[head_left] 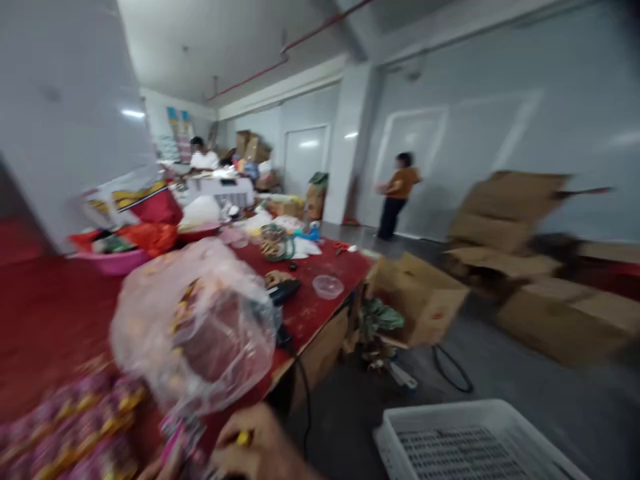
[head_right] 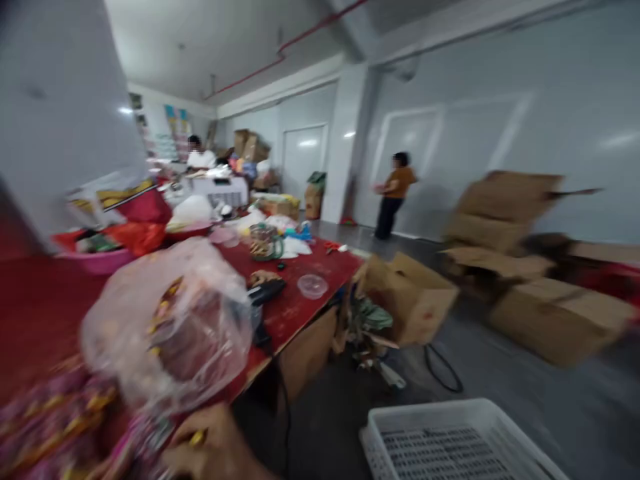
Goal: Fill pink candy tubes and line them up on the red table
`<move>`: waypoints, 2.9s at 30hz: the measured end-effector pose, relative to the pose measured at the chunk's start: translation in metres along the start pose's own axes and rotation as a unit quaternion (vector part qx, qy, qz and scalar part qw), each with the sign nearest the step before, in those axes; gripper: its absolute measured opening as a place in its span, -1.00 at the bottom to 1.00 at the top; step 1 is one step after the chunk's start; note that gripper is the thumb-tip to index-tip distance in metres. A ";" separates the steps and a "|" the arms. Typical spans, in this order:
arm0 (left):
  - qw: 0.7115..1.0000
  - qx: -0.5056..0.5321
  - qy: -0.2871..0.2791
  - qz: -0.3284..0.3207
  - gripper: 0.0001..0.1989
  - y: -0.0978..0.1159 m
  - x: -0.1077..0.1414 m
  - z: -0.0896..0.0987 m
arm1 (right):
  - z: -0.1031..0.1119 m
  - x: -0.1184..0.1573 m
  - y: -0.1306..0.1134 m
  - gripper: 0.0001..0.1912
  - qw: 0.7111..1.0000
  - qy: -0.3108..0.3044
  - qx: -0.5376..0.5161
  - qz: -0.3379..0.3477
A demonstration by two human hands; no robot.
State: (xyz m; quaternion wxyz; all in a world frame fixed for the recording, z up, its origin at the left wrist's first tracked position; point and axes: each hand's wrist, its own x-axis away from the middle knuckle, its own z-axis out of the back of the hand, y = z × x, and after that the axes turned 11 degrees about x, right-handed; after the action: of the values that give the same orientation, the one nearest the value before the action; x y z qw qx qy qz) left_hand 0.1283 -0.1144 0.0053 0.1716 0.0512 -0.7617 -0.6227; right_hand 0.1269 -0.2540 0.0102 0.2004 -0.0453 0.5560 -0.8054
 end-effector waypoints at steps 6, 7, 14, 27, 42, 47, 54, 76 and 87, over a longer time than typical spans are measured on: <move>0.939 0.319 0.076 0.104 -0.57 0.001 0.034 0.036 | 0.020 0.009 -0.004 -0.82 0.993 0.009 -0.072 0.088; 0.926 0.351 0.083 0.113 -0.56 0.004 0.035 0.033 | 0.021 0.012 -0.006 -0.85 0.990 0.027 -0.065 0.126; 0.891 0.417 0.098 0.152 -0.54 0.011 0.043 0.020 | -0.001 0.021 -0.005 -0.84 0.940 0.165 0.058 0.292; 0.889 0.426 0.081 0.147 -0.71 0.005 0.057 0.024 | -0.011 0.032 -0.002 -0.89 0.749 0.238 0.415 0.458; 0.896 0.425 0.091 0.088 -0.62 -0.001 0.070 0.032 | -0.034 0.023 -0.006 -0.79 0.709 0.231 0.425 0.513; 0.902 0.425 0.055 0.058 -0.71 0.005 0.074 0.046 | -0.021 0.021 -0.018 -0.61 0.881 0.069 0.236 0.403; 0.912 0.406 -0.032 0.047 -0.75 0.008 0.083 0.040 | -0.022 0.023 -0.014 -0.58 0.902 0.095 0.122 0.403; 0.904 0.423 -0.008 0.055 -0.74 0.005 0.091 0.031 | -0.043 0.031 -0.007 -0.64 0.885 0.212 0.132 0.394; 0.910 0.411 -0.003 0.056 -0.77 -0.004 0.084 0.037 | -0.034 0.021 -0.005 -0.76 0.788 0.206 0.310 0.491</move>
State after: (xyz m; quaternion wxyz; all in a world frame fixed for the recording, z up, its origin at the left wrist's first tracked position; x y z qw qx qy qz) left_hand 0.0374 -0.1049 0.0112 0.1678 0.0731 -0.9525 -0.2436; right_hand 0.0962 -0.2309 -0.0009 0.4529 0.4653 0.2514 -0.7177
